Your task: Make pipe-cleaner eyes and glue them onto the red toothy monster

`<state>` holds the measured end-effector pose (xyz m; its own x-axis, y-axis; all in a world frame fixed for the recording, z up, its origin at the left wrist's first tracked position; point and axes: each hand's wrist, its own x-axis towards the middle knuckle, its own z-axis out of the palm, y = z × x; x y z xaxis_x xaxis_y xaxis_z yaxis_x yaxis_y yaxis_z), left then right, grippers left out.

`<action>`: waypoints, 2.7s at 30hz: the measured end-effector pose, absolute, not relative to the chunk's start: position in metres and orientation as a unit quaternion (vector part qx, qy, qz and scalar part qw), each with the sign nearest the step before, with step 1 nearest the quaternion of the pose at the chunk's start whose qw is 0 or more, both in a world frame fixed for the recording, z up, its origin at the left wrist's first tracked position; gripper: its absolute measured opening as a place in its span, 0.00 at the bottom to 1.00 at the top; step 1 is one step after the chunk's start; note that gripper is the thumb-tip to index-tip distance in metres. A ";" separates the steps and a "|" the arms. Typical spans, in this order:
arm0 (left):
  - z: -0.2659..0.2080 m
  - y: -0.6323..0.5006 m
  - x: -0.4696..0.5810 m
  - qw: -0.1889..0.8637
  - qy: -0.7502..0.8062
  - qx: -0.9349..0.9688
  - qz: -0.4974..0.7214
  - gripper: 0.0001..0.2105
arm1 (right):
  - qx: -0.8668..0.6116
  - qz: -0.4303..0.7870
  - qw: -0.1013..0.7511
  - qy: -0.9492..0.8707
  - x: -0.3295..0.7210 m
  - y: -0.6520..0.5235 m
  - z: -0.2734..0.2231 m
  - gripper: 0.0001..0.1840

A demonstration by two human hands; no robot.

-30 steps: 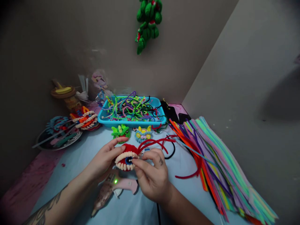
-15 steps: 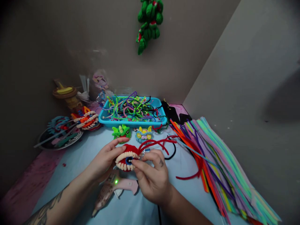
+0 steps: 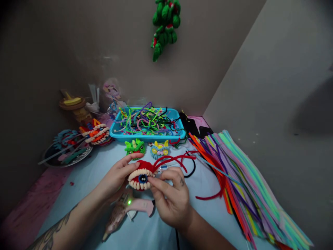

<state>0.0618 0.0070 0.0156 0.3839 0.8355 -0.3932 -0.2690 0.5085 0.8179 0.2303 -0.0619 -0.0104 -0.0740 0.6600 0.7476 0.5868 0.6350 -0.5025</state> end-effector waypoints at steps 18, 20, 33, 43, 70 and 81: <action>-0.012 0.047 -0.012 0.778 0.328 0.202 0.496 0.11 | -0.434 0.287 0.336 -0.785 0.222 -0.055 -0.020 0.06; -0.013 0.047 -0.016 0.773 0.325 0.201 0.506 0.13 | -0.455 0.316 0.221 -0.803 0.212 -0.058 -0.023 0.06; -0.016 0.045 -0.036 0.784 0.261 0.180 0.534 0.30 | -0.499 0.421 0.219 -0.725 0.197 -0.063 -0.032 0.20; -0.004 0.022 -0.017 0.747 0.217 0.312 0.546 0.47 | -0.527 0.566 0.533 -0.343 0.213 -0.050 -0.037 0.17; -0.027 0.004 0.030 0.796 0.250 0.286 0.471 0.35 | -0.356 0.686 0.622 -0.127 0.202 -0.050 -0.040 0.20; -0.017 0.015 0.016 0.740 0.277 0.274 0.548 0.26 | -0.438 0.596 0.634 -0.224 0.224 -0.048 -0.028 0.20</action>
